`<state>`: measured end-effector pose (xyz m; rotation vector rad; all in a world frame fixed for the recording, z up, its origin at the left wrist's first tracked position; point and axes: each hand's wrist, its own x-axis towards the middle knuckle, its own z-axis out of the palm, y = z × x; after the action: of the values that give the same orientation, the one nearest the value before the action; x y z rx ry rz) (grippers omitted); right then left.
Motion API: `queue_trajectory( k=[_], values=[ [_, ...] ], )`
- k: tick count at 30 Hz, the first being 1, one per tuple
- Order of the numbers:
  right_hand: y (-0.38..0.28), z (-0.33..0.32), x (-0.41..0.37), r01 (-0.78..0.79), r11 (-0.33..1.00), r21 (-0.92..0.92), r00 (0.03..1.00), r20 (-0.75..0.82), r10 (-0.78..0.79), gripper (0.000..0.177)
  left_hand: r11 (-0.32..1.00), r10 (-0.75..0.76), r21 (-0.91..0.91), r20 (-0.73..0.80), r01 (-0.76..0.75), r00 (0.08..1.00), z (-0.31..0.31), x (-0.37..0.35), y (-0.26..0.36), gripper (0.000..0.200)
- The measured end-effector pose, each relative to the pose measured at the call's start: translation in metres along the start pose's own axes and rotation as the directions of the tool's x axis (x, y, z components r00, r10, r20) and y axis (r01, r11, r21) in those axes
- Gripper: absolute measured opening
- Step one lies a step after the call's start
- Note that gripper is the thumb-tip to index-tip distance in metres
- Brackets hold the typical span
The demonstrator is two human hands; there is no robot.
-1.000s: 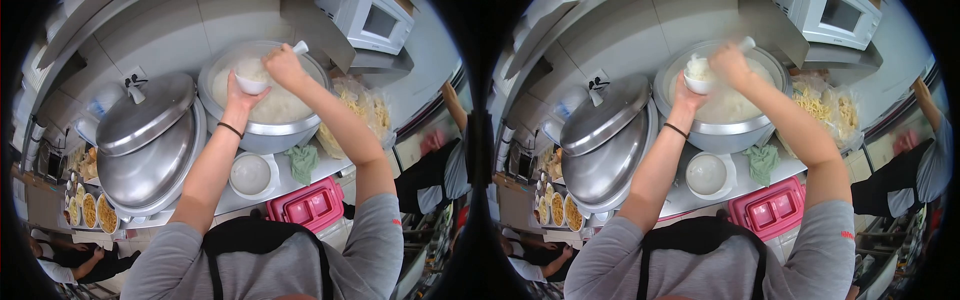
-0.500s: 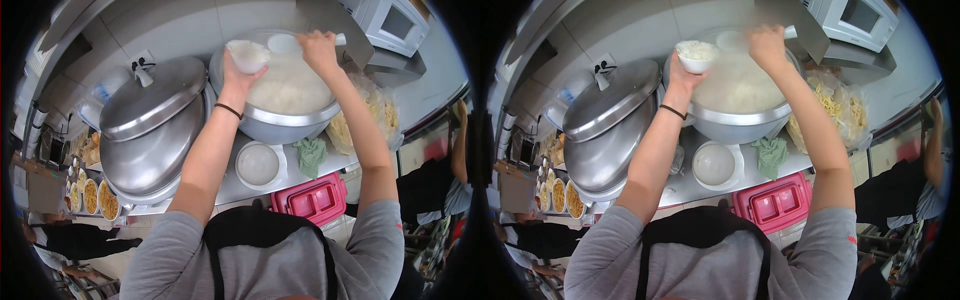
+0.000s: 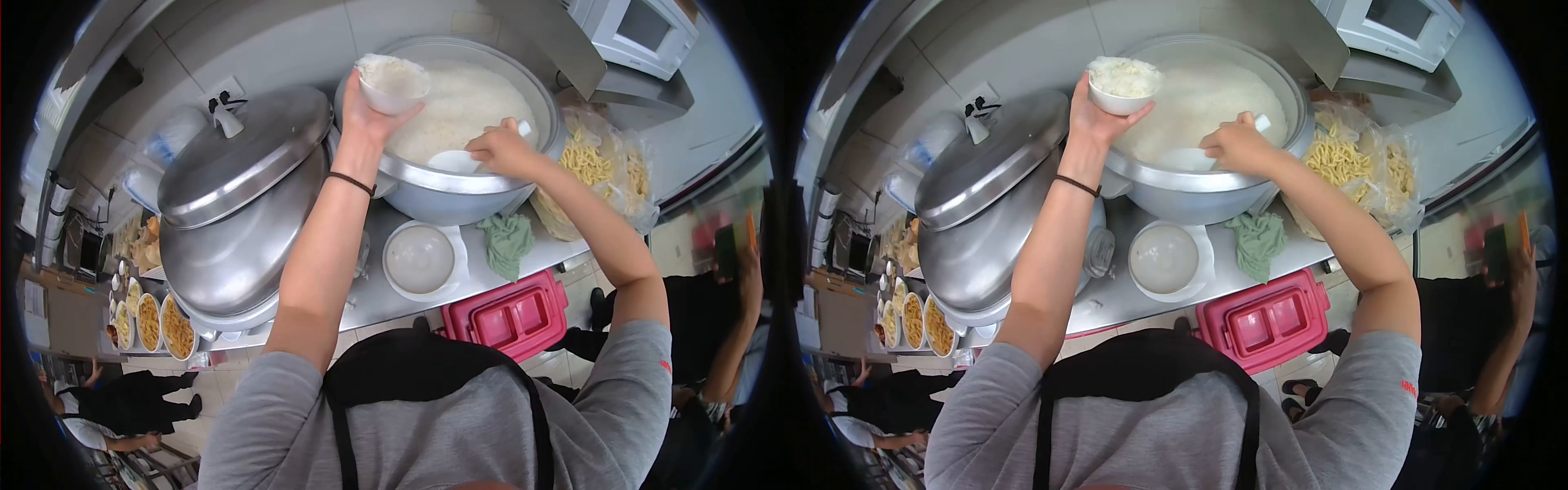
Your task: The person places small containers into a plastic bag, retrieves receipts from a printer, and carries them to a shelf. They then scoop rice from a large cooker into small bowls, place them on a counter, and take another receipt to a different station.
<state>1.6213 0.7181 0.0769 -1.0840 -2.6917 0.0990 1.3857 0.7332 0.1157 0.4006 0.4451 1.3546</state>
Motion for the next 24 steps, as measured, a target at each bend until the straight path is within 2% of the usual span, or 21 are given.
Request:
queue_trajectory(
  k=[2,3,5,6,8,9,10,12,13,15,19,21,22,24],
  values=[
    [0.015,-0.007,-0.001,-0.107,0.984,0.143,0.994,-0.015,0.111,0.006,1.0,0.009,0.005,0.026,-0.009,1.0,-0.001,-0.002,0.0,0.051],
    [0.018,-0.011,0.004,-0.107,0.984,0.141,0.994,-0.018,0.111,0.006,1.0,0.009,0.005,0.029,-0.01,1.0,-0.002,-0.002,0.001,0.051],
    [0.02,-0.017,0.014,-0.214,0.976,-0.046,0.976,-0.059,0.211,0.004,1.0,-0.008,-0.015,0.018,0.008,1.0,-0.004,-0.002,-0.002,0.05],
    [0.022,-0.009,0.019,-0.22,0.975,-0.041,0.974,-0.055,0.218,0.004,1.0,-0.015,-0.014,0.014,0.015,1.0,-0.006,-0.003,-0.005,0.05],
    [0.016,0.005,0.035,-0.053,0.897,-0.44,0.991,0.088,0.102,0.006,0.999,-0.034,-0.041,-0.001,0.034,0.999,-0.004,-0.001,-0.007,0.05],
    [0.008,0.009,0.037,-0.027,0.89,-0.455,0.982,0.154,0.108,0.007,0.999,-0.037,-0.038,0.001,0.037,0.999,-0.003,0.0,-0.008,0.05],
    [0.006,0.006,0.036,-0.028,0.89,-0.455,0.982,0.153,0.11,0.007,0.999,-0.039,-0.024,0.008,0.039,0.999,-0.003,0.0,-0.008,0.051],
    [0.004,0.004,0.033,0.033,0.95,-0.309,0.987,0.159,0.018,0.009,0.999,-0.037,-0.013,0.01,0.038,0.999,-0.005,-0.001,-0.009,0.051],
    [0.003,0.003,0.031,0.037,0.95,-0.309,0.987,0.161,0.014,0.009,0.999,-0.035,-0.011,0.021,0.035,0.999,-0.005,-0.001,-0.008,0.051],
    [0.002,0.0,0.026,0.039,0.99,-0.134,0.984,0.18,-0.014,0.01,1.0,-0.03,-0.008,0.033,0.03,0.999,-0.006,0.0,-0.007,0.051],
    [0.006,-0.004,0.016,0.017,1.0,-0.024,0.986,0.168,-0.013,0.007,1.0,-0.006,-0.016,0.043,0.007,0.999,-0.005,0.0,-0.005,0.05],
    [0.015,-0.006,0.009,-0.082,0.985,0.155,0.987,0.151,0.059,0.011,1.0,-0.001,-0.017,0.043,0.002,0.999,-0.005,0.001,-0.004,0.05],
    [0.022,-0.009,0.006,-0.083,0.985,0.151,0.987,0.148,0.061,0.011,1.0,-0.006,-0.025,0.053,0.007,0.999,-0.006,0.002,-0.003,0.05],
    [0.032,-0.02,0.003,-0.199,0.94,0.277,0.969,0.198,0.146,0.014,0.999,-0.006,-0.033,0.066,0.008,0.998,-0.008,0.002,-0.004,0.05]
  ],
)
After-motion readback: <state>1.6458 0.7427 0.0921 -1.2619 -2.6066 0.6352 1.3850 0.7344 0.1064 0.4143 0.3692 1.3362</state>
